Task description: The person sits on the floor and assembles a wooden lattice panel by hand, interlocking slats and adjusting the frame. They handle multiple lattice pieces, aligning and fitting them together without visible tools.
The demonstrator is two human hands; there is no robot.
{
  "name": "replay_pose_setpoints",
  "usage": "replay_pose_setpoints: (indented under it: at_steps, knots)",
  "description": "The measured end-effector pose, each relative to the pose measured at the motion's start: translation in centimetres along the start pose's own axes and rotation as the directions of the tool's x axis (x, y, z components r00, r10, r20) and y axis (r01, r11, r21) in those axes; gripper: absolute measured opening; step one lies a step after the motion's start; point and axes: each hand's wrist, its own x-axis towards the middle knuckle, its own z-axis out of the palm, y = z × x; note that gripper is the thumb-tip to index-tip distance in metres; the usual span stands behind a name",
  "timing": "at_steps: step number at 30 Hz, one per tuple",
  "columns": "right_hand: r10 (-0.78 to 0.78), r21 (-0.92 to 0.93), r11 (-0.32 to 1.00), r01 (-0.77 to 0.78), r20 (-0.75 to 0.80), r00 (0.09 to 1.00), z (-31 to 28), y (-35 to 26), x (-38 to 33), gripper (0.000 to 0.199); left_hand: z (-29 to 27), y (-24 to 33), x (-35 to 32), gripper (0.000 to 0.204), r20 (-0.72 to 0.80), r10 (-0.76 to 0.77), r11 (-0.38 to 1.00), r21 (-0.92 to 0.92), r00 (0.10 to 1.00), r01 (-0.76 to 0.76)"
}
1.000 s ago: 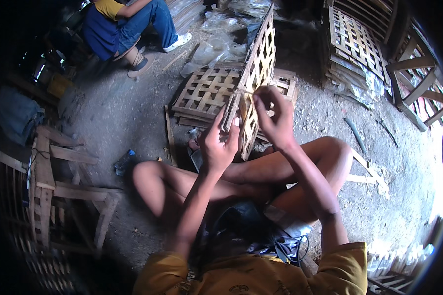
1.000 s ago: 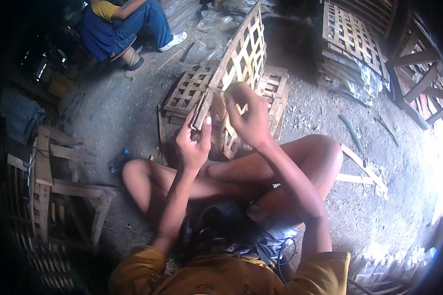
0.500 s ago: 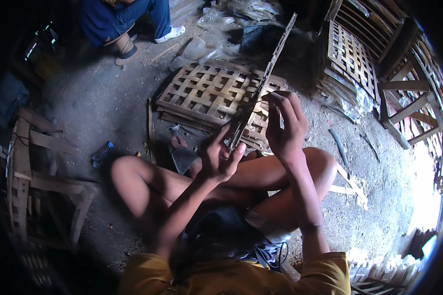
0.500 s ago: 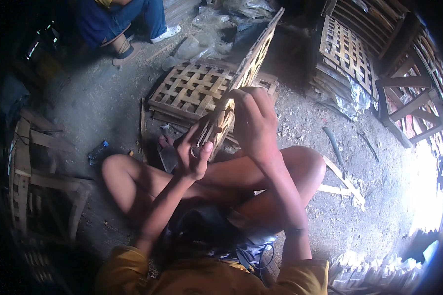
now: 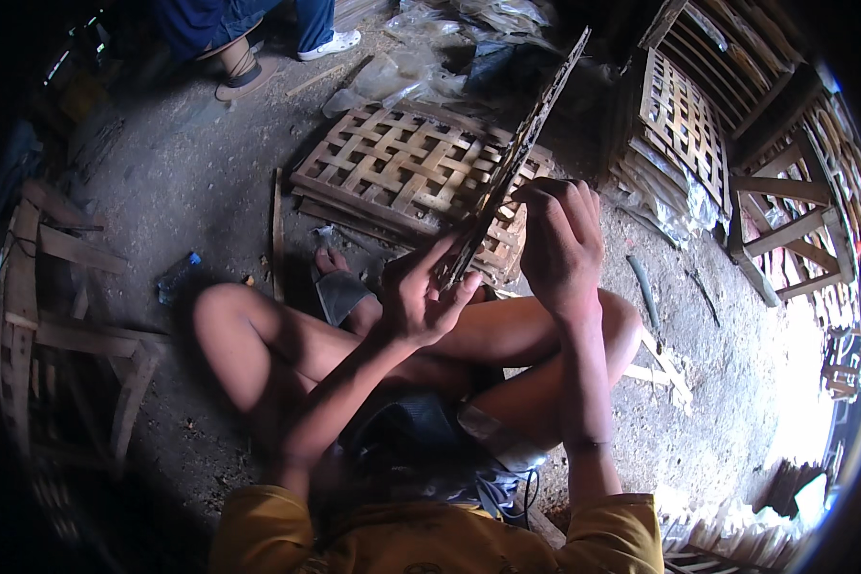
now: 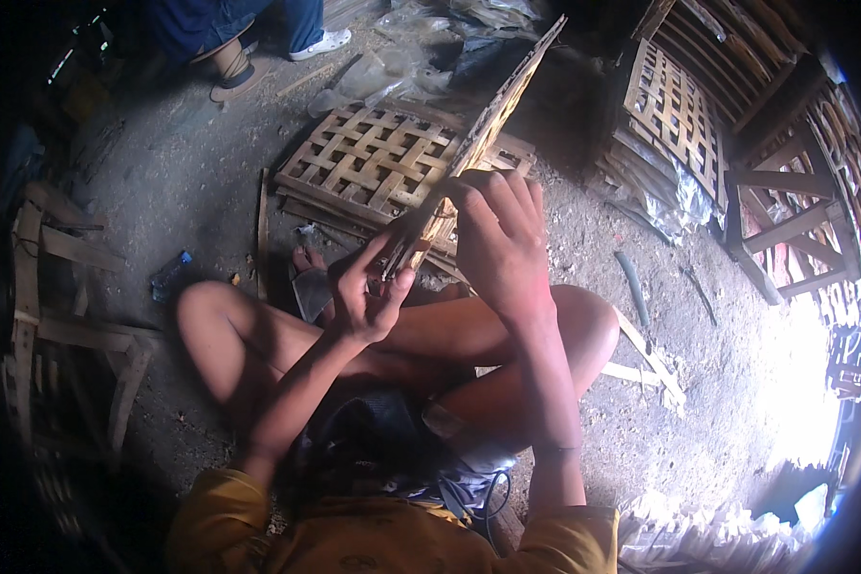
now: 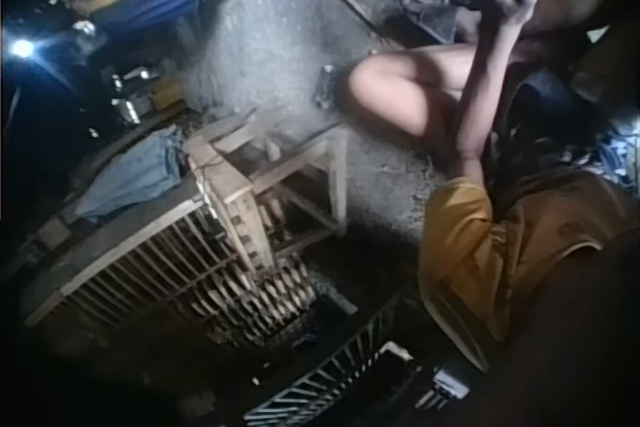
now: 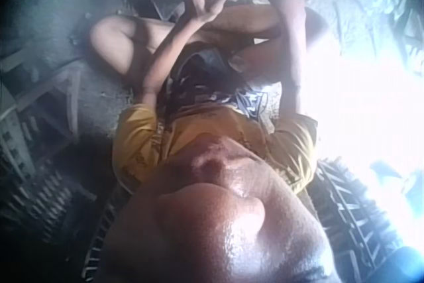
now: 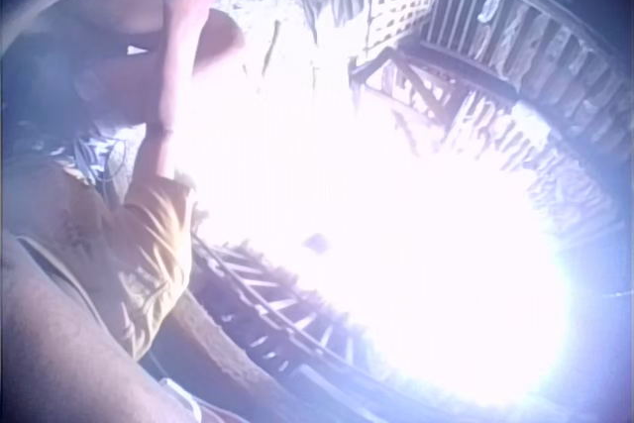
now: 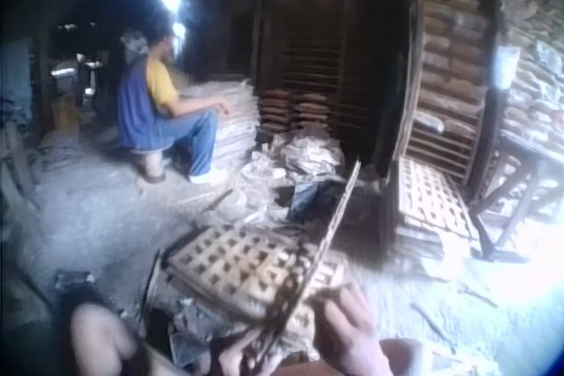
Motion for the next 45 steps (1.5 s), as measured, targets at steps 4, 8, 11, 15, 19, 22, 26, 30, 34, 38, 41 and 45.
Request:
replay_pose_setpoints:
  at_steps: [4, 8, 11, 15, 19, 22, 26, 30, 34, 38, 41, 45]
  knots:
    - [-0.011, -0.011, 1.0, 0.011, 0.012, 1.0, 0.2, 0.0, -0.1, 0.04, -0.3, 0.5, 0.0, 0.049, 0.035, -0.041, 0.998, -0.04, 0.999, 0.042]
    - [-0.024, -0.019, 1.0, 0.024, -0.006, 1.0, 0.3, -0.2, -0.1, 0.038, -0.6, 0.4, 0.0, 0.048, 0.086, -0.058, 0.997, 0.046, 0.995, 0.054]
    - [-0.025, -0.002, 1.0, 0.025, 0.021, 0.999, 0.0, -0.3, 0.2, 0.037, -0.4, 0.5, -0.1, 0.047, 0.063, -0.053, 0.998, 0.018, 0.997, 0.052]
    - [0.024, 0.053, 0.998, -0.028, 0.068, 0.997, -0.2, -0.5, 0.5, 0.034, 0.2, -0.4, 0.0, 0.047, -0.034, 0.039, 0.999, -0.019, 0.999, -0.04]
    - [0.042, 0.101, 0.994, -0.05, 0.078, 0.996, -0.4, -0.7, 0.4, 0.031, 0.0, -0.8, 0.0, 0.044, -0.007, 0.057, 0.998, 0.028, 0.998, -0.057]
    - [0.039, 0.124, 0.991, -0.051, 0.096, 0.995, -0.3, -0.9, 0.4, 0.032, 0.0, -0.8, 0.3, 0.041, -0.031, 0.086, 0.996, -0.003, 0.996, -0.086]
    - [0.066, 0.128, 0.989, -0.076, 0.084, 0.994, 0.0, -1.0, 0.1, 0.033, 0.2, -0.3, 0.6, 0.036, -0.079, 0.066, 0.992, -0.101, 0.995, -0.074]
    - [0.059, 0.091, 0.994, -0.058, -0.015, 0.998, 0.7, -1.3, -0.1, 0.033, -0.4, -0.3, 0.4, 0.034, -0.029, 0.03, 1.0, -0.002, 0.999, -0.03]
    - [0.023, 0.01, 1.0, -0.024, 0.031, 0.999, 0.8, -1.5, -0.2, 0.034, -0.3, -0.2, 0.7, 0.038, -0.056, 0.091, 0.996, 0.0, 0.994, -0.091]
    - [0.002, -0.017, 1.0, -0.001, 0.083, 0.997, 0.3, -1.8, 0.2, 0.031, -0.2, -0.7, 0.8, 0.041, -0.066, 0.145, 0.989, 0.025, 0.987, -0.144]
    - [0.016, -0.033, 0.999, -0.012, 0.147, 0.989, -0.4, -1.9, 0.6, 0.028, 0.1, -0.4, 0.7, 0.043, -0.041, 0.11, 0.994, 0.015, 0.993, -0.11]
    - [0.049, -0.003, 0.999, -0.049, 0.178, 0.983, -0.1, -1.5, 0.7, 0.025, -0.4, -1.0, 0.0, 0.046, 0.021, 0.076, 0.997, -0.001, 0.997, -0.076]
